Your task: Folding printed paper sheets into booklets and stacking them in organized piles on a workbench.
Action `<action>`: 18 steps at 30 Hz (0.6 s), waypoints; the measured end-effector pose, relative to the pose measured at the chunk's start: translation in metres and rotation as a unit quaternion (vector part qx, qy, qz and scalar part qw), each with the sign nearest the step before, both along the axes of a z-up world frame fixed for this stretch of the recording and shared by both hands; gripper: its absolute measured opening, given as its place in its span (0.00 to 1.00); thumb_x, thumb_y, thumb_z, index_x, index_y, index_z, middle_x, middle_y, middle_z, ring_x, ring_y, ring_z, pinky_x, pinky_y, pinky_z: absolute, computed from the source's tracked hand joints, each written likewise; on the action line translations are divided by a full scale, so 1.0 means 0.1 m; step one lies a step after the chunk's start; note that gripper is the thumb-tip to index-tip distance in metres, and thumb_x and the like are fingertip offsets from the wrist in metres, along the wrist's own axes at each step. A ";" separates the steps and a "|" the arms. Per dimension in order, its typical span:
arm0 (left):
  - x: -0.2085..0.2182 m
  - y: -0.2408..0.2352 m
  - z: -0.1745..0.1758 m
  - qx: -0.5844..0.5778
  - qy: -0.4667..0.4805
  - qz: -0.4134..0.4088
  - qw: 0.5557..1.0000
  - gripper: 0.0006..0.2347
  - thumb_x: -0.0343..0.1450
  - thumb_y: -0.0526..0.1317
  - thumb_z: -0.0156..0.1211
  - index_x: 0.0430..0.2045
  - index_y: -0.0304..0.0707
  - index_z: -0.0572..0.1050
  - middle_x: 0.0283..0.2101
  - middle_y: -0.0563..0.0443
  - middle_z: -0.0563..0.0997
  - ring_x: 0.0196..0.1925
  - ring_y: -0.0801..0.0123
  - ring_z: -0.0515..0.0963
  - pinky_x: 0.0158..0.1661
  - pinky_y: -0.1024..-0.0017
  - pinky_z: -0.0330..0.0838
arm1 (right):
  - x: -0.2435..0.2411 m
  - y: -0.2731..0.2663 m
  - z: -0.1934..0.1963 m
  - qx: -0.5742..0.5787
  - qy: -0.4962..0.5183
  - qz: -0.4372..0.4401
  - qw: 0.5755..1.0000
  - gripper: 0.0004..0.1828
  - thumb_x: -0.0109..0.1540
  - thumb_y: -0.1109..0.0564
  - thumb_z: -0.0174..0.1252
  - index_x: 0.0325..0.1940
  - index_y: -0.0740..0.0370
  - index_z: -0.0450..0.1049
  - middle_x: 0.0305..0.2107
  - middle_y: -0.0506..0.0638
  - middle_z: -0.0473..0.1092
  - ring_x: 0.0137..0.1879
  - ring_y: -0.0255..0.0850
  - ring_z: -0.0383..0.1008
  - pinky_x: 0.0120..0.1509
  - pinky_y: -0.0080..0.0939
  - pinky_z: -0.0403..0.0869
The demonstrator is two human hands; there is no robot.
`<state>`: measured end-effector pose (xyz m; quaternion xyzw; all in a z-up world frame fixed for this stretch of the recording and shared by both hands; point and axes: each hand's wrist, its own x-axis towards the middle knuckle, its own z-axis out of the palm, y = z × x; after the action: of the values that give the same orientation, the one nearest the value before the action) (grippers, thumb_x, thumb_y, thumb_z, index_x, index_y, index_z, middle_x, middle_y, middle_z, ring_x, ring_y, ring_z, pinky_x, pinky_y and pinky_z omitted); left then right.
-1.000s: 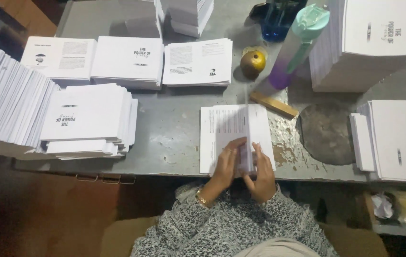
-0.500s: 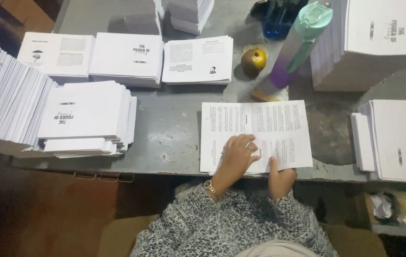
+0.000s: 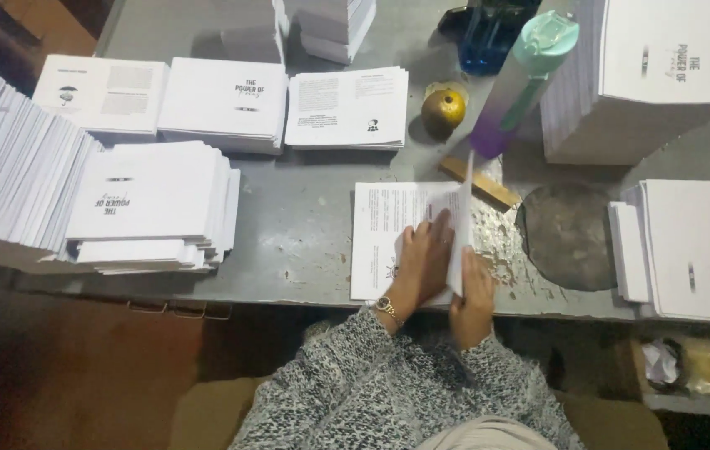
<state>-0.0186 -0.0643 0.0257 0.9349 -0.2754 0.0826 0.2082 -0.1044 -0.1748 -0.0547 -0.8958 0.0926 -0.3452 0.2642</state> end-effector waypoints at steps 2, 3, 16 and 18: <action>-0.13 0.08 0.41 -0.035 -0.090 0.014 0.995 0.16 0.71 0.31 0.54 0.54 0.24 0.74 0.57 0.32 0.76 0.60 0.48 0.75 0.61 0.53 0.63 | 0.03 0.05 0.21 -0.026 -0.015 0.135 0.990 0.30 0.64 0.68 0.47 0.72 0.60 0.67 0.66 0.63 0.65 0.64 0.63 0.69 0.65 0.57 0.70; -0.01 0.08 0.15 -0.034 -0.091 0.012 0.995 0.16 0.71 0.31 0.54 0.54 0.24 0.74 0.57 0.32 0.76 0.60 0.48 0.75 0.61 0.53 0.63 | 0.04 0.09 0.25 -0.025 -0.016 0.133 0.991 0.30 0.64 0.68 0.47 0.72 0.60 0.67 0.66 0.63 0.65 0.64 0.63 0.69 0.65 0.57 0.70; -0.65 1.53 0.54 -0.265 0.358 0.308 0.841 0.13 0.75 0.51 0.56 0.42 0.42 0.77 0.40 0.44 0.85 0.42 0.56 0.85 0.36 0.64 0.81 | -0.22 0.21 1.07 0.255 0.026 0.119 0.959 0.24 0.68 0.67 0.46 0.68 0.58 0.72 0.62 0.64 0.69 0.66 0.59 0.69 0.66 0.55 0.70; -0.81 1.70 0.38 -0.235 0.409 0.330 0.818 0.18 0.74 0.58 0.54 0.37 0.43 0.79 0.29 0.45 0.87 0.30 0.60 0.88 0.21 0.69 0.82 | -0.28 0.27 1.21 0.326 0.057 0.124 0.935 0.22 0.69 0.63 0.45 0.68 0.61 0.71 0.60 0.66 0.70 0.67 0.59 0.68 0.67 0.58 0.69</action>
<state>-0.1001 0.1058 0.0635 0.8403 0.1878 -0.1817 0.4750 -0.1321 -0.1477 0.0662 -0.7827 0.1034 -0.2090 0.5770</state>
